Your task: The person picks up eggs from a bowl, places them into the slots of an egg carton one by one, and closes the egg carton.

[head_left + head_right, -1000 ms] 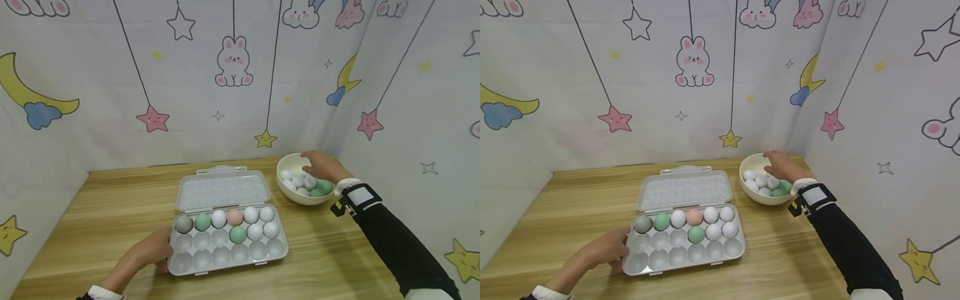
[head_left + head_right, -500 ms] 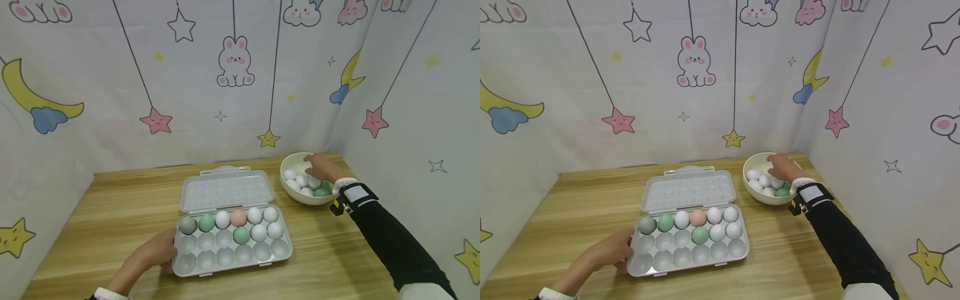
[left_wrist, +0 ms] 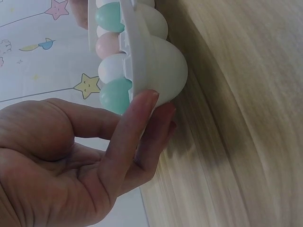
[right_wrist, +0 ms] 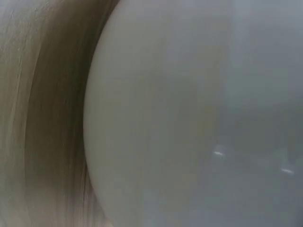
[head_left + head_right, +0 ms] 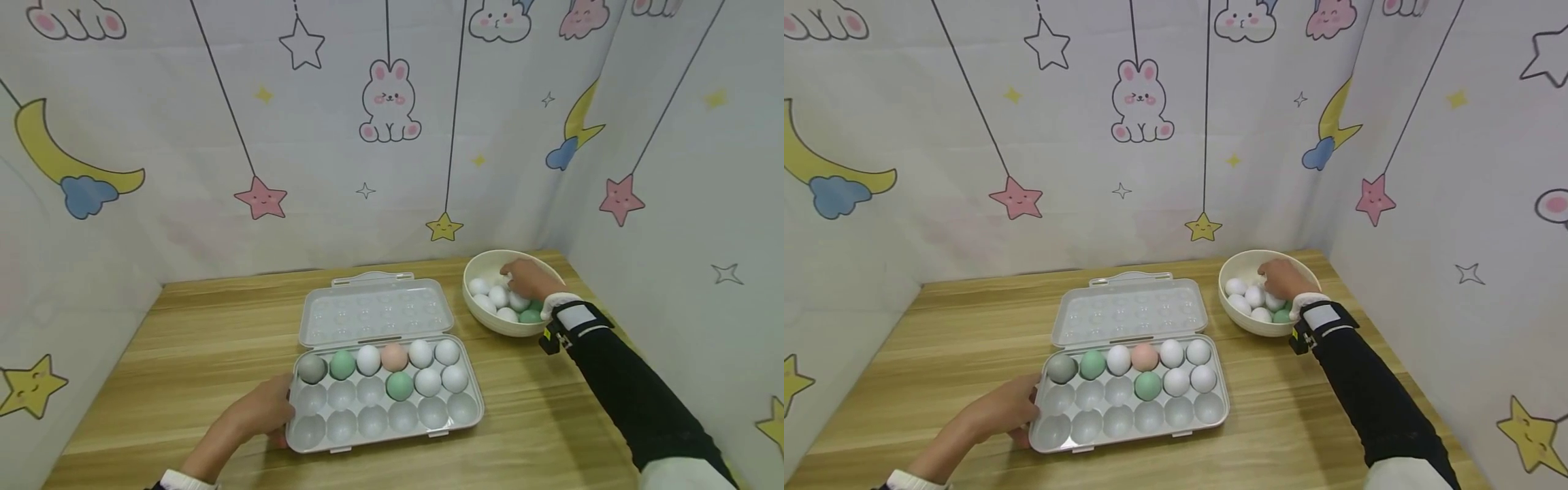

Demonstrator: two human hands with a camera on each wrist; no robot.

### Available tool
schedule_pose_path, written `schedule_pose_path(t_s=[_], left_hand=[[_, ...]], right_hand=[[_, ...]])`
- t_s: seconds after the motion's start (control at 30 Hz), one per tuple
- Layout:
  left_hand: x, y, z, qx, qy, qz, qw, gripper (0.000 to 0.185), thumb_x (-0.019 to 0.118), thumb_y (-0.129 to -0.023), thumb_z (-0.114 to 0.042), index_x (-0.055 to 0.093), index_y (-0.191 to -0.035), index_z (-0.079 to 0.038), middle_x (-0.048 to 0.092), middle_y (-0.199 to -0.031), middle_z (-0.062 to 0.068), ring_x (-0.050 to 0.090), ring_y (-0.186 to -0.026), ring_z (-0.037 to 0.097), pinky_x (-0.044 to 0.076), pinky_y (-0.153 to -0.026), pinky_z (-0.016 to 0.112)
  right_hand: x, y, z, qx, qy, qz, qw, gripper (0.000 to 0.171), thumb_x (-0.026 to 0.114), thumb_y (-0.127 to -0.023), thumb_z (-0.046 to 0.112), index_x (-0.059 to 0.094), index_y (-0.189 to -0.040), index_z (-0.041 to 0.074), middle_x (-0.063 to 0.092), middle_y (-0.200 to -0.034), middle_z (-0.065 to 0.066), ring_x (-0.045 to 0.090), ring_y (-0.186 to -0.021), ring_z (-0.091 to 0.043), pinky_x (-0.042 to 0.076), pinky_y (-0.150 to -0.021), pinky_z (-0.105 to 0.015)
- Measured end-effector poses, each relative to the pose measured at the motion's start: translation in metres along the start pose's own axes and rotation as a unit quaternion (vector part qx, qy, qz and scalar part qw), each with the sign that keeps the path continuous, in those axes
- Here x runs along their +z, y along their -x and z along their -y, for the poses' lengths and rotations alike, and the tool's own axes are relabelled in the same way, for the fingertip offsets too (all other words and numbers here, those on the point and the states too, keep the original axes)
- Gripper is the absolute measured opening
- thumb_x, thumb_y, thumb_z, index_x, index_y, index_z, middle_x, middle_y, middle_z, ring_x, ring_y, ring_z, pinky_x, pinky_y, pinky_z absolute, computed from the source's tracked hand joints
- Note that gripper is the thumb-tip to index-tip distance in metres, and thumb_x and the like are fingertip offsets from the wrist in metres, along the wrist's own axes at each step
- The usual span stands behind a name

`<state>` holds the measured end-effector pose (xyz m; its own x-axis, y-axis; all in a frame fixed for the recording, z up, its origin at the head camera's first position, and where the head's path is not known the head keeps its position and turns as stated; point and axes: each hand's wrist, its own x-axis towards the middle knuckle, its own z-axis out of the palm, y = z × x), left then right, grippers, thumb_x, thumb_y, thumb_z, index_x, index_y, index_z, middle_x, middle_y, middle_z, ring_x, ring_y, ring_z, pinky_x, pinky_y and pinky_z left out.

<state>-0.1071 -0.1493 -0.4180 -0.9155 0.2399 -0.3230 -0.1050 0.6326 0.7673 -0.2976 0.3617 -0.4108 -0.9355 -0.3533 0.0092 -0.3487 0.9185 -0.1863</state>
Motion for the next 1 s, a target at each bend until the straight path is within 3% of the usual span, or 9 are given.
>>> schedule_pose_path(t_s=[0.5,0.8,1.0], left_hand=[[-0.001,0.000,-0.001,-0.008,0.006,0.005,0.9999,0.041,0.048,-0.070,0.021,0.055,-0.109,0.010,0.063,-0.082,0.015,0.065,-0.059,0.027,0.061,-0.046,0.038],[-0.002,-0.001,-0.001,-0.001,0.006,0.011,0.9999,0.040,0.048,-0.070,0.021,0.055,-0.108,0.010,0.063,-0.082,0.015,0.066,-0.060,0.027,0.062,-0.047,0.038],[-0.003,0.001,0.001,0.012,0.014,0.019,0.9996,0.038,0.048,-0.070,0.020,0.054,-0.106,0.010,0.062,-0.081,0.015,0.065,-0.060,0.027,0.062,-0.048,0.039]], right_hand=[[0.008,-0.009,0.001,0.022,-0.015,0.020,0.999,0.038,0.060,-0.089,-0.004,0.062,-0.126,-0.014,0.066,-0.119,-0.031,0.063,-0.109,-0.040,0.050,-0.103,-0.055],[0.009,-0.006,-0.010,0.021,-0.028,-0.026,0.999,0.040,0.062,-0.091,0.004,0.062,-0.128,-0.012,0.065,-0.123,-0.030,0.060,-0.117,-0.045,0.048,-0.106,-0.058],[-0.004,0.007,-0.004,0.040,-0.085,-0.057,0.994,0.042,0.062,-0.097,0.007,0.056,-0.133,-0.013,0.060,-0.129,-0.034,0.056,-0.120,-0.050,0.047,-0.105,-0.062]])
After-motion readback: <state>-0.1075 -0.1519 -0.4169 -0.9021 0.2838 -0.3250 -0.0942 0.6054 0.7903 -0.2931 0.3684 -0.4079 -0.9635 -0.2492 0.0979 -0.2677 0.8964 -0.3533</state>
